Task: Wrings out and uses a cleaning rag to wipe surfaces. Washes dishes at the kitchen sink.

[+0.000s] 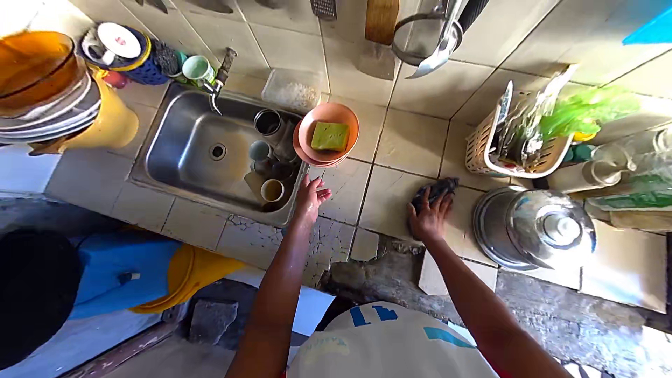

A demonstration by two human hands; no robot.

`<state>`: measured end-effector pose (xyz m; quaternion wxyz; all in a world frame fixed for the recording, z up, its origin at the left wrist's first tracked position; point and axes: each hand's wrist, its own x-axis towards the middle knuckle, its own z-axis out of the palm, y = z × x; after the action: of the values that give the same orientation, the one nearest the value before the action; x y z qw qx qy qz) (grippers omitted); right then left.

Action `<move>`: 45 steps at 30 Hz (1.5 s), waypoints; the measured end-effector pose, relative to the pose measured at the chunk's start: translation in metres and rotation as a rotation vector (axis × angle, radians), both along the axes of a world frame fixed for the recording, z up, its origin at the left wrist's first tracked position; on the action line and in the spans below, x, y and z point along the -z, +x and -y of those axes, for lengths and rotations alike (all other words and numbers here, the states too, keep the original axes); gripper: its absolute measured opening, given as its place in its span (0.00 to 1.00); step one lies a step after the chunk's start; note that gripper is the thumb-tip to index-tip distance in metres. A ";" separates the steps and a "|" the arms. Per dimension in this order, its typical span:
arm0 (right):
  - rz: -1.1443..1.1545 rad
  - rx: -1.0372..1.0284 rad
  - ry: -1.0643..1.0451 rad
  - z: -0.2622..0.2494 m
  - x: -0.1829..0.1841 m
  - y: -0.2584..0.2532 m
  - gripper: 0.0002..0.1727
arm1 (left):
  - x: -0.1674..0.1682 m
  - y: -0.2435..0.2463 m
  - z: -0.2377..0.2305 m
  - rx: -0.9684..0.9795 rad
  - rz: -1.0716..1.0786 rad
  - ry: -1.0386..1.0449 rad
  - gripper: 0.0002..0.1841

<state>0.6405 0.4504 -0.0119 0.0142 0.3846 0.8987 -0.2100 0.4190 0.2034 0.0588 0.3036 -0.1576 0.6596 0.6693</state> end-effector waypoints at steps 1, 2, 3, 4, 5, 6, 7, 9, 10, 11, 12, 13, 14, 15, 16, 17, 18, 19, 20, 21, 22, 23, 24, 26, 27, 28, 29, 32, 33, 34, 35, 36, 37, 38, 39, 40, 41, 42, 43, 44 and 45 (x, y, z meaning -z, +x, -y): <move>-0.020 -0.019 0.012 -0.015 0.002 -0.023 0.49 | 0.002 -0.005 -0.008 -0.016 0.019 0.027 0.33; -0.044 -0.036 0.030 -0.035 0.005 -0.047 0.48 | 0.004 -0.008 -0.015 -0.035 0.027 0.042 0.35; -0.076 -0.039 0.063 -0.056 0.009 -0.070 0.47 | 0.006 -0.010 -0.021 -0.054 0.026 0.051 0.37; -0.102 -0.025 0.097 -0.077 0.014 -0.092 0.47 | 0.007 -0.012 -0.026 -0.070 0.022 0.073 0.37; -0.111 0.007 0.120 -0.094 0.014 -0.115 0.47 | 0.006 -0.015 -0.030 -0.093 0.018 0.111 0.36; -0.111 0.056 0.130 -0.107 0.013 -0.136 0.47 | 0.005 -0.018 -0.033 -0.120 0.015 0.161 0.32; -0.122 0.130 0.128 -0.114 0.011 -0.156 0.47 | 0.005 -0.021 -0.035 -0.149 0.016 0.213 0.28; -0.146 0.274 0.136 -0.113 0.012 -0.196 0.49 | 0.008 -0.028 -0.040 -0.220 0.023 0.300 0.20; -0.171 0.278 0.156 -0.103 0.016 -0.213 0.48 | 0.008 -0.031 -0.041 -0.251 0.029 0.317 0.20; -0.194 0.206 0.160 -0.088 0.020 -0.226 0.46 | 0.009 -0.036 -0.042 -0.279 0.039 0.317 0.20; -0.195 0.079 0.150 -0.070 0.021 -0.236 0.43 | 0.009 -0.040 -0.044 -0.301 0.054 0.314 0.20; -0.199 -0.079 0.149 -0.052 0.023 -0.240 0.41 | 0.011 -0.044 -0.044 -0.314 0.070 0.307 0.21; -0.188 -0.233 0.152 -0.034 0.026 -0.238 0.40 | 0.012 -0.046 -0.043 -0.319 0.084 0.296 0.21; -0.171 -0.364 0.143 -0.017 0.025 -0.229 0.40 | 0.012 -0.048 -0.042 -0.315 0.095 0.284 0.21; -0.175 -0.466 0.126 0.001 0.023 -0.215 0.40 | 0.012 -0.052 -0.041 -0.304 0.104 0.272 0.21; -0.195 -0.545 0.111 0.018 0.022 -0.194 0.39 | 0.011 -0.055 -0.041 -0.279 0.117 0.259 0.21; -0.206 -0.621 0.063 0.037 0.022 -0.168 0.38 | 0.012 -0.059 -0.040 -0.245 0.131 0.240 0.23; -0.192 -0.718 -0.017 0.056 0.020 -0.140 0.37 | 0.012 -0.064 -0.039 -0.216 0.142 0.214 0.24; -0.160 -0.839 -0.098 0.071 0.014 -0.111 0.36 | 0.013 -0.068 -0.038 -0.194 0.148 0.190 0.23; -0.132 -0.966 -0.168 0.082 0.008 -0.084 0.34 | 0.014 -0.071 -0.037 -0.171 0.153 0.175 0.22; -0.099 -1.071 -0.216 0.084 0.001 -0.063 0.32 | 0.015 -0.073 -0.035 -0.152 0.158 0.164 0.21; -0.106 -1.110 -0.232 0.081 -0.002 -0.046 0.30 | 0.015 -0.075 -0.034 -0.134 0.163 0.161 0.20; -0.171 -1.073 -0.202 0.071 -0.001 -0.034 0.28 | 0.013 -0.078 -0.033 -0.117 0.168 0.167 0.19; -0.246 -0.882 -0.109 0.036 0.001 -0.024 0.28 | 0.011 -0.079 -0.032 -0.091 0.165 0.177 0.18; -0.244 -0.766 -0.040 0.014 0.000 -0.026 0.29 | 0.009 -0.078 -0.030 -0.080 0.164 0.172 0.18; -0.228 -0.657 0.041 -0.011 -0.002 -0.034 0.30 | 0.007 -0.076 -0.026 -0.064 0.162 0.164 0.18; -0.201 -0.556 0.117 -0.035 -0.003 -0.047 0.32 | 0.005 -0.073 -0.020 -0.047 0.161 0.148 0.18; -0.107 -0.400 0.137 -0.078 0.003 -0.107 0.38 | -0.002 -0.053 0.006 -0.065 0.191 0.115 0.18; -0.093 -0.416 0.100 -0.078 0.005 -0.133 0.38 | -0.006 -0.041 0.018 -0.084 0.203 0.115 0.18; -0.102 -0.468 0.071 -0.075 0.007 -0.162 0.37 | -0.010 -0.029 0.031 -0.108 0.209 0.113 0.18; -0.129 -0.553 0.055 -0.072 0.011 -0.193 0.36 | -0.015 -0.014 0.045 -0.124 0.210 0.122 0.18; -0.156 -0.651 0.056 -0.068 0.014 -0.224 0.35 | -0.020 0.002 0.061 -0.138 0.211 0.124 0.17; -0.171 -0.749 0.048 -0.064 0.016 -0.256 0.35 | -0.025 0.019 0.077 -0.146 0.214 0.123 0.16; -0.184 -0.833 0.038 -0.060 0.017 -0.287 0.35 | -0.032 0.037 0.091 -0.166 0.221 0.112 0.15; -0.190 -0.897 0.025 -0.056 0.016 -0.317 0.34 | -0.040 0.053 0.104 -0.202 0.240 0.089 0.14; -0.179 -0.939 0.008 -0.052 0.014 -0.341 0.34 | -0.048 0.070 0.118 -0.241 0.261 0.073 0.14; -0.171 -0.961 -0.002 -0.046 0.011 -0.360 0.33 | -0.055 0.087 0.131 -0.274 0.272 0.064 0.15; -0.173 -0.974 -0.001 -0.040 0.010 -0.374 0.33 | -0.061 0.103 0.143 -0.307 0.279 0.058 0.15; -0.168 -0.982 -0.001 -0.034 0.009 -0.381 0.33 | -0.066 0.119 0.155 -0.337 0.290 0.051 0.15; -0.152 -0.994 -0.004 -0.029 0.008 -0.380 0.33 | -0.071 0.136 0.167 -0.367 0.307 0.043 0.15; -0.141 -1.015 0.000 -0.025 0.011 -0.373 0.34 | -0.075 0.151 0.175 -0.402 0.319 0.040 0.15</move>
<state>0.2673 0.4752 -0.0224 0.0539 -0.1151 0.9711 -0.2020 0.5704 0.0280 0.1335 0.2677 -0.3831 0.5452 0.6959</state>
